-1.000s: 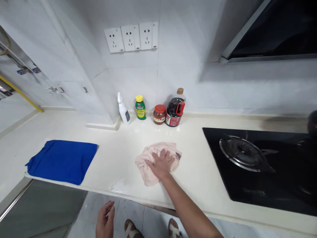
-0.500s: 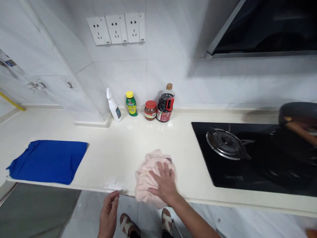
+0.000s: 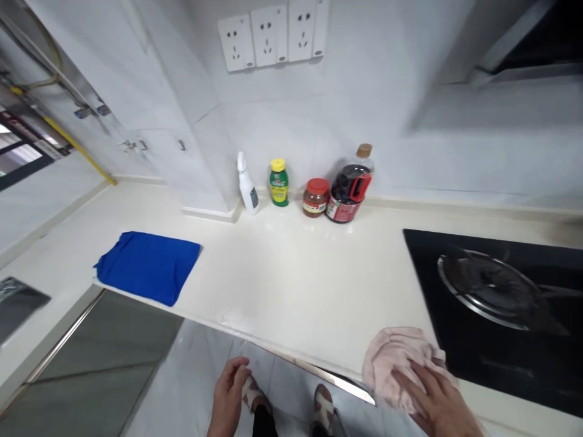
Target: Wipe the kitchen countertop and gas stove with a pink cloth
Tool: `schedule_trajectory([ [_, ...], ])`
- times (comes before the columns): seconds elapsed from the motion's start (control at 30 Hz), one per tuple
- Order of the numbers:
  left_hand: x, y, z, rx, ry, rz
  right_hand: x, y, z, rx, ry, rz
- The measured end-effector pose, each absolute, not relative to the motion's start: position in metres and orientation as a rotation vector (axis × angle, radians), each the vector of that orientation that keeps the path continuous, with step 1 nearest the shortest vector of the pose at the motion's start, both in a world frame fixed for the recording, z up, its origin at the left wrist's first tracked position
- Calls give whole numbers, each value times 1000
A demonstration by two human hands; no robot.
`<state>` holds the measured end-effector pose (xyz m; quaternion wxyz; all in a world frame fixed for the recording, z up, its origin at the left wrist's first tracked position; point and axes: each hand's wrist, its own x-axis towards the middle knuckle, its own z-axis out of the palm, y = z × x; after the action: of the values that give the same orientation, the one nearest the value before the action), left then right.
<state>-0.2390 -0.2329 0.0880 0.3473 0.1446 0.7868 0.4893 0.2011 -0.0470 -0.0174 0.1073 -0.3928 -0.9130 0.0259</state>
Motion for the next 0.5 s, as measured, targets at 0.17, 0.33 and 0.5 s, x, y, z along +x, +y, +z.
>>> schedule_trajectory([
  [0.17, -251, -250, 93, 324, 2028, 1293, 44, -61, 11, -895, -2899, 192],
  [0.33, -280, -278, 94, 276, 2105, 1330, -101, -84, 33, -646, -2930, 344],
  [0.5, -317, -330, 77, 122, 2191, 1340, -230, -109, 49, -472, -2875, 420],
])
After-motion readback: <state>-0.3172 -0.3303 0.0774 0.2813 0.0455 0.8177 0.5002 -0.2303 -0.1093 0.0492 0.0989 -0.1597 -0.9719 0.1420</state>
